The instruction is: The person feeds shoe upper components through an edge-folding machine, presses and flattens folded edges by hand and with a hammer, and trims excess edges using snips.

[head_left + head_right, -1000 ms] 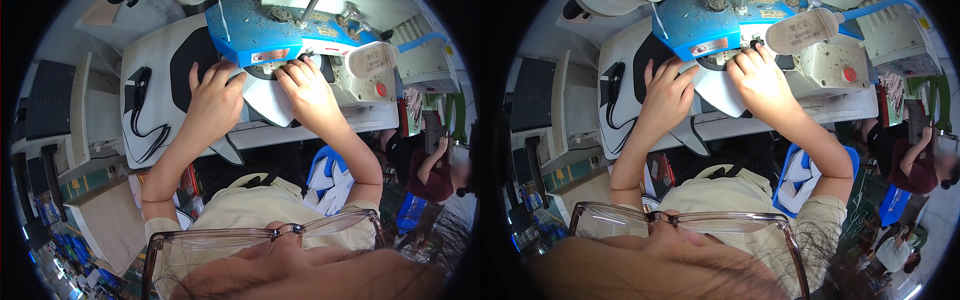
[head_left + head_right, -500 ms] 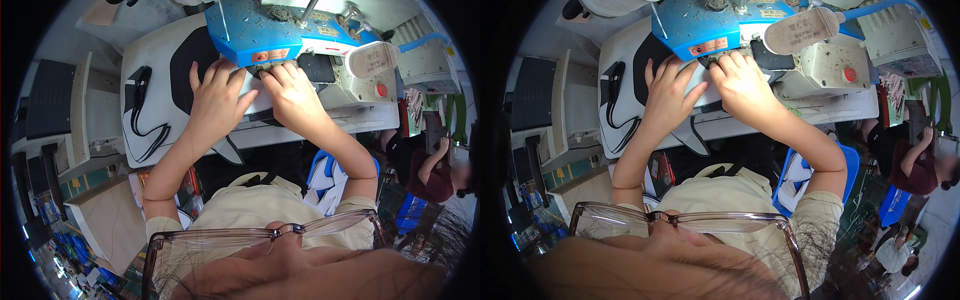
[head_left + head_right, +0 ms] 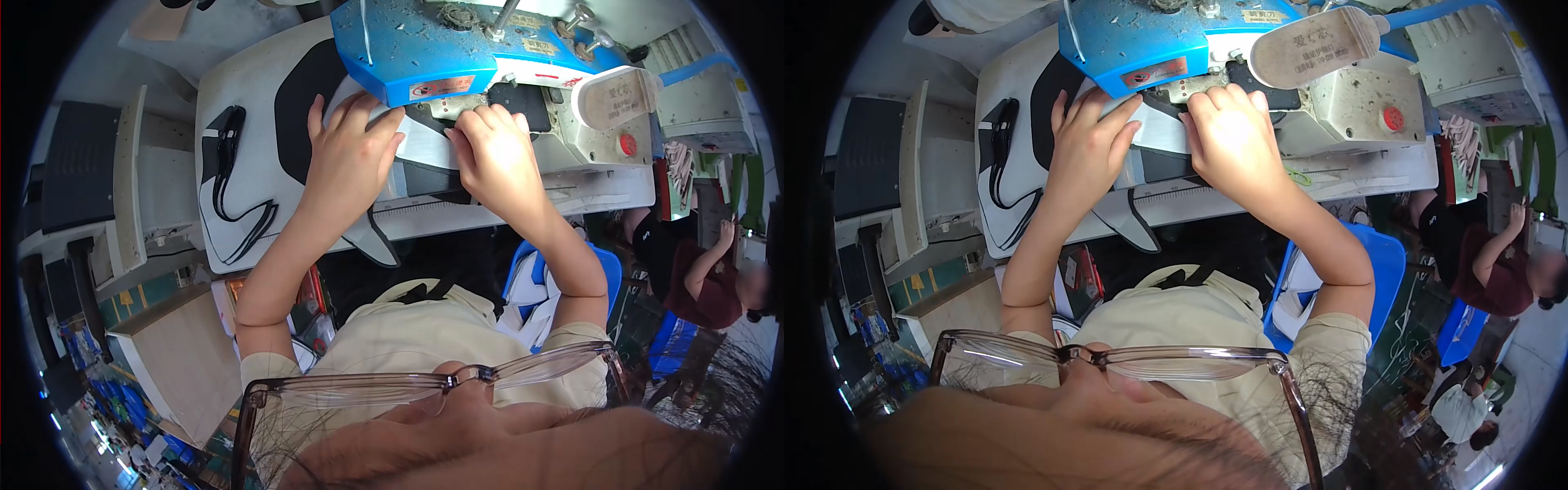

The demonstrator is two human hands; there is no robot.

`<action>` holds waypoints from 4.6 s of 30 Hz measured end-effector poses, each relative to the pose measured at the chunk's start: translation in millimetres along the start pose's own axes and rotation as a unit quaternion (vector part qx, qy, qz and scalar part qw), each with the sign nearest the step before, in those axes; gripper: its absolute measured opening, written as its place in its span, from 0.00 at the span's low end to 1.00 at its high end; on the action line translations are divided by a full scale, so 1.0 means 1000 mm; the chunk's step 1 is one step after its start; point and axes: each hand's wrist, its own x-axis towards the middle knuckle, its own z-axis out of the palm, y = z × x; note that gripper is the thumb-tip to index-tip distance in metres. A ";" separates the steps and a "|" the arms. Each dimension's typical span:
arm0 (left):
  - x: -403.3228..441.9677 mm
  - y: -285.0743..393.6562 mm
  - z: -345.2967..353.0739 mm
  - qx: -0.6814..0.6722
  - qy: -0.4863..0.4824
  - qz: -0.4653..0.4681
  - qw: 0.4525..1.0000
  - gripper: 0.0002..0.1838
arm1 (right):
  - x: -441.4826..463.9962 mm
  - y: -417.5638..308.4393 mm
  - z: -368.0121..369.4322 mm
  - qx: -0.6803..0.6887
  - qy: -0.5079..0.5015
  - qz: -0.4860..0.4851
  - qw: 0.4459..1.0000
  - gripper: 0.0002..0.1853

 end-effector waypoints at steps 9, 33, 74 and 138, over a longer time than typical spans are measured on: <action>-0.001 0.000 0.000 -0.005 0.032 0.005 0.999 0.19 | 0.010 -0.011 0.010 0.012 -0.020 0.021 1.000 0.07; 0.000 -0.018 0.000 -0.069 0.063 0.026 0.995 0.16 | 0.005 -0.018 0.013 0.064 0.039 0.042 0.996 0.06; 0.127 -0.212 0.054 -0.516 -0.053 -0.301 0.800 0.24 | -0.179 0.117 0.043 -0.006 -0.128 0.250 0.960 0.09; -0.315 -0.085 0.033 -0.207 0.195 -0.534 0.796 0.11 | 0.052 -0.104 0.198 0.031 -0.129 0.069 0.989 0.22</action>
